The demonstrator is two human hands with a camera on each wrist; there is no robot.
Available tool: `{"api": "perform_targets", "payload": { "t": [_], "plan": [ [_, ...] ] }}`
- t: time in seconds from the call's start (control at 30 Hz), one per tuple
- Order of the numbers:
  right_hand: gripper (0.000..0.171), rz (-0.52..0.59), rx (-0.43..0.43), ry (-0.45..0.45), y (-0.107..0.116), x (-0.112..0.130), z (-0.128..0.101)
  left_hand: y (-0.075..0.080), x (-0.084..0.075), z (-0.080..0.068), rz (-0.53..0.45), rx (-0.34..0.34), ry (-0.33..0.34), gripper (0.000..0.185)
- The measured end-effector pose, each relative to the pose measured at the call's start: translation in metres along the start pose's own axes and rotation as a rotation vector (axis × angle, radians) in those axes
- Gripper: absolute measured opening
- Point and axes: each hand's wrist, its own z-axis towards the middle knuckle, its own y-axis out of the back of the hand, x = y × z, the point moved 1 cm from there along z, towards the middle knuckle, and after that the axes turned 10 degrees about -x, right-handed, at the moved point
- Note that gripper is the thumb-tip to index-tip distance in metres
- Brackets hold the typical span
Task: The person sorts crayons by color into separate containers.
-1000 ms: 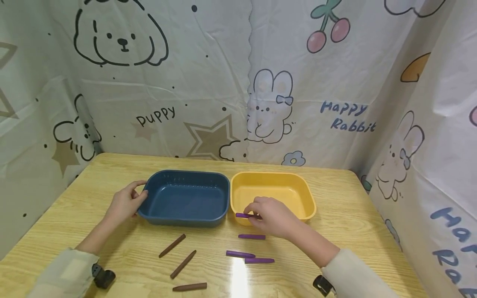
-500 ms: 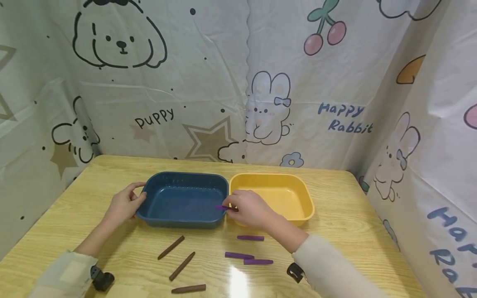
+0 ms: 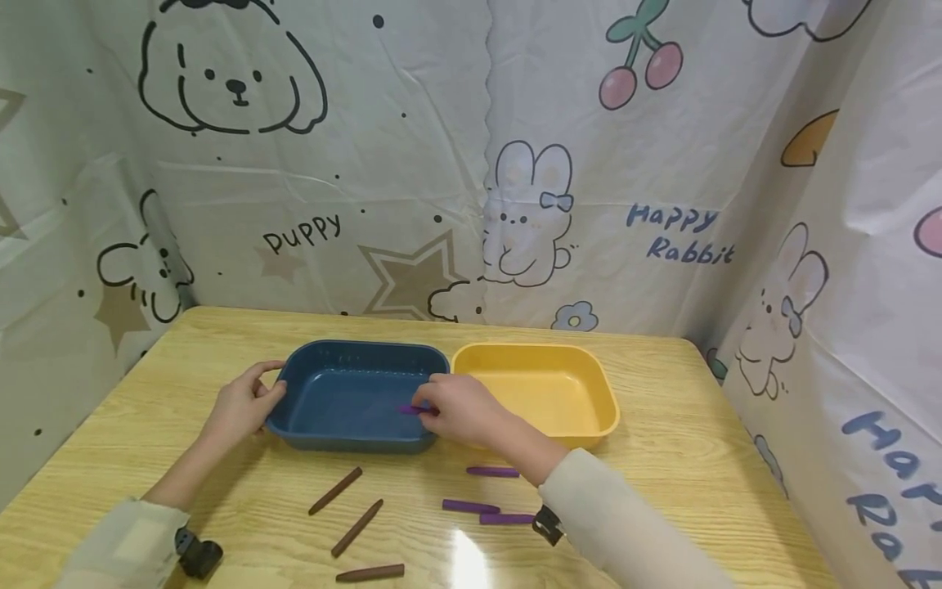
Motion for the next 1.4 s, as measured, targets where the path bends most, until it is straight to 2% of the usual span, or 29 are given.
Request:
{"api": "perform_targets", "payload": {
  "t": [0.33,0.9,1.4],
  "plan": [
    [0.015,-0.069,0.041,0.020,-0.019,0.008,0.025,0.001,0.000,0.000,0.001,-0.007,0.009,0.042],
    [0.019,-0.072,0.180,-0.145,-0.065,0.013,0.056,0.000,-0.002,-0.002,-0.024,-0.004,0.015,0.042],
    [0.018,-0.067,0.238,-0.194,-0.088,0.022,0.070,-0.001,-0.002,-0.002,-0.030,-0.009,0.027,0.042]
  ]
}}
